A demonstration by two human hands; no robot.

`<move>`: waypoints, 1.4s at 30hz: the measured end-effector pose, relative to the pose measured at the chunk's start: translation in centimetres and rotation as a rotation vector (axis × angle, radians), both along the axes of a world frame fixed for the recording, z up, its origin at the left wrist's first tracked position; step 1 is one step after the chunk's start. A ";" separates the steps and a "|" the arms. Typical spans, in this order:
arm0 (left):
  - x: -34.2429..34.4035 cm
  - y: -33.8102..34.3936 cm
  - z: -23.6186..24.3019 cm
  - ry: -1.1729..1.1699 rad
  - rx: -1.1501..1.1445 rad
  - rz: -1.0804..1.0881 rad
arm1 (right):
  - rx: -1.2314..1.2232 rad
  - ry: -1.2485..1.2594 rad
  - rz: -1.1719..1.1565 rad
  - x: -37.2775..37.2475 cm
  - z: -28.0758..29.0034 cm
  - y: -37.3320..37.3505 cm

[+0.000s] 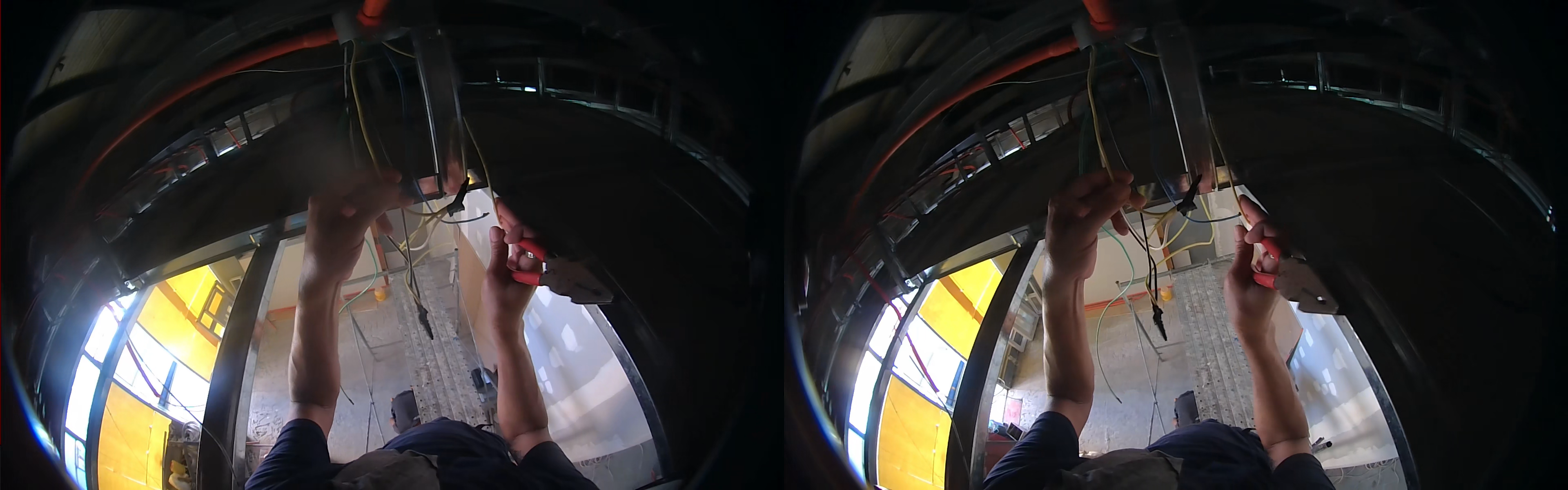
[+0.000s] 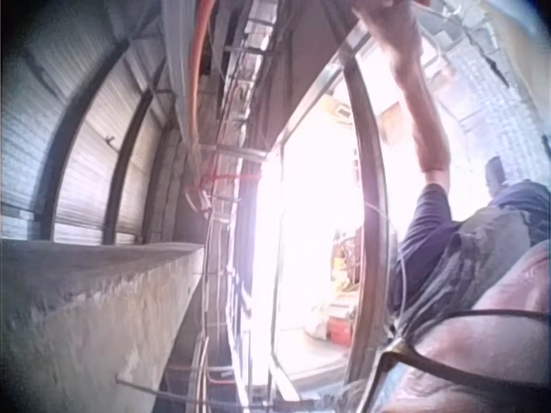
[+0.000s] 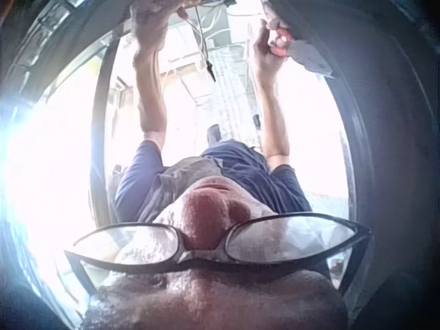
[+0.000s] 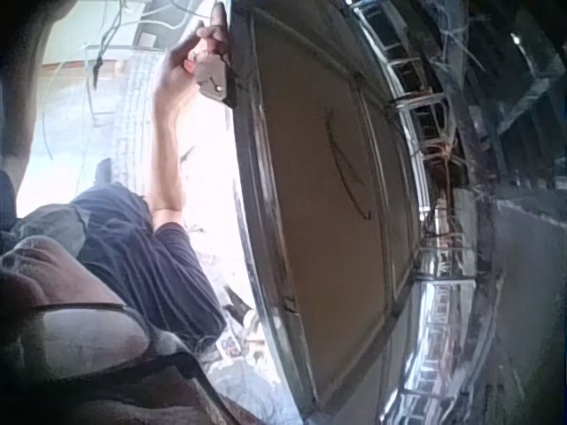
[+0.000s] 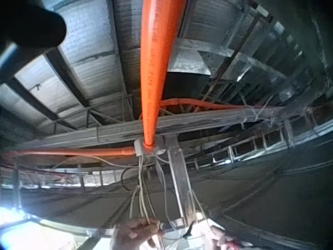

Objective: The person puts on eyeglasses, removes tape and strips insulation from hanging wires using pliers and by hand, and arranges the wires in the ceiling frame.

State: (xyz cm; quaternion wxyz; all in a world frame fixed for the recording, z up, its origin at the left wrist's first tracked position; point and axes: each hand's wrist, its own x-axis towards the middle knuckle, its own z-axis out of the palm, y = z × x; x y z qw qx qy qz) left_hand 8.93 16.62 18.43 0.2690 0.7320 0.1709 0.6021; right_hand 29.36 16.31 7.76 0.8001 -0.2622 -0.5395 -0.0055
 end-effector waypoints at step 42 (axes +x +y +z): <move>2.3 4.9 -0.5 0.143 0.603 0.880 | 0.093 0.236 0.332 -0.8 1.2 2.3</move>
